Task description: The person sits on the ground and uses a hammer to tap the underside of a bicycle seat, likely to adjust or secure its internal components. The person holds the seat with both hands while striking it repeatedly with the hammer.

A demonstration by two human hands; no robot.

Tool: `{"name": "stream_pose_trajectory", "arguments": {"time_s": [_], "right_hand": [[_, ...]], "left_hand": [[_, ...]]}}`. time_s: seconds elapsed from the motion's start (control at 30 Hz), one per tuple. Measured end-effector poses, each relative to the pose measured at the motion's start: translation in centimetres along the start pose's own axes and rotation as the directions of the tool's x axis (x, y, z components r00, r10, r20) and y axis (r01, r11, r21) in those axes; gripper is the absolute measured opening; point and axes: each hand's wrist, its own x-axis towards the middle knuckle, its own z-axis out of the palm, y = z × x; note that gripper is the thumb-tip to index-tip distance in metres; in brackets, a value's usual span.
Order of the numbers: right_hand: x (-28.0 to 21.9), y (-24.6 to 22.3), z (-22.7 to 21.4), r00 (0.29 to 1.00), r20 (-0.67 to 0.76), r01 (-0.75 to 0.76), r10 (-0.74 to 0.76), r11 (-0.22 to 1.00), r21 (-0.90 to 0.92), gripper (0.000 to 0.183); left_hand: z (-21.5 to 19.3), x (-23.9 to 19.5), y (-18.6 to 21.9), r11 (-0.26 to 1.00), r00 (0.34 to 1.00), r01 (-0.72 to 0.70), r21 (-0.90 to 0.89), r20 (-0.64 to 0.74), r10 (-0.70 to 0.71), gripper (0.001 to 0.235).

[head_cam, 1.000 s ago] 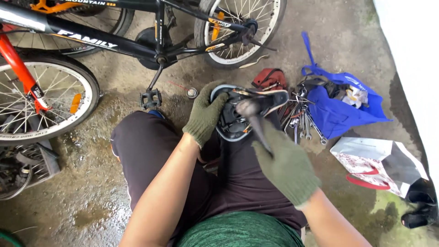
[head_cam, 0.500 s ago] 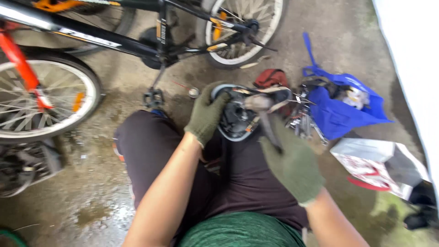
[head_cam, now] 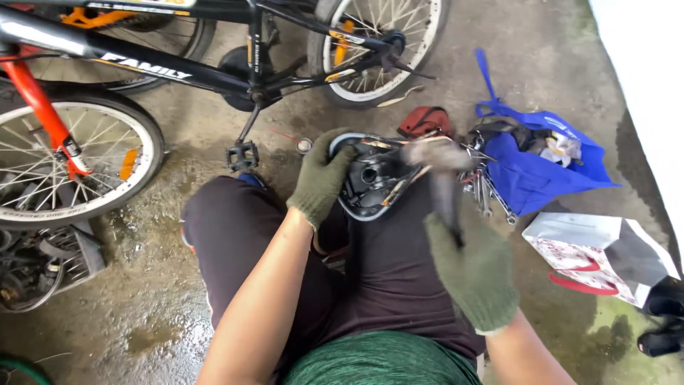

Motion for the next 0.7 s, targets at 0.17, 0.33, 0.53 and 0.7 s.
{"name": "stream_pose_trajectory", "arguments": {"time_s": [0.17, 0.33, 0.53, 0.7], "right_hand": [[-0.5, -0.7, 1.1, 0.987, -0.159, 0.038, -0.032, 0.999, 0.037, 0.044], [-0.4, 1.3, 4.0, 0.998, -0.054, 0.048, -0.043, 0.994, 0.094, 0.049], [-0.7, -0.5, -0.7, 0.977, -0.208, 0.037, -0.042, 0.999, -0.03, 0.05], [-2.5, 1.9, 4.4, 0.999, -0.038, 0.029, -0.029, 1.0, 0.005, 0.043]], "left_hand": [[-0.1, 0.0, 0.3, 0.999, 0.999, -0.021, 0.046, 0.045, 0.019, 0.04], [0.2, -0.3, -0.1, 0.997, 1.0, 0.024, 0.073, 0.01, -0.025, 0.04], [0.0, -0.2, 0.2, 0.998, 0.999, -0.021, 0.065, 0.044, 0.018, 0.039], [-0.1, 0.0, -0.7, 0.992, 0.996, -0.069, 0.101, 0.063, 0.062, 0.039]]}}
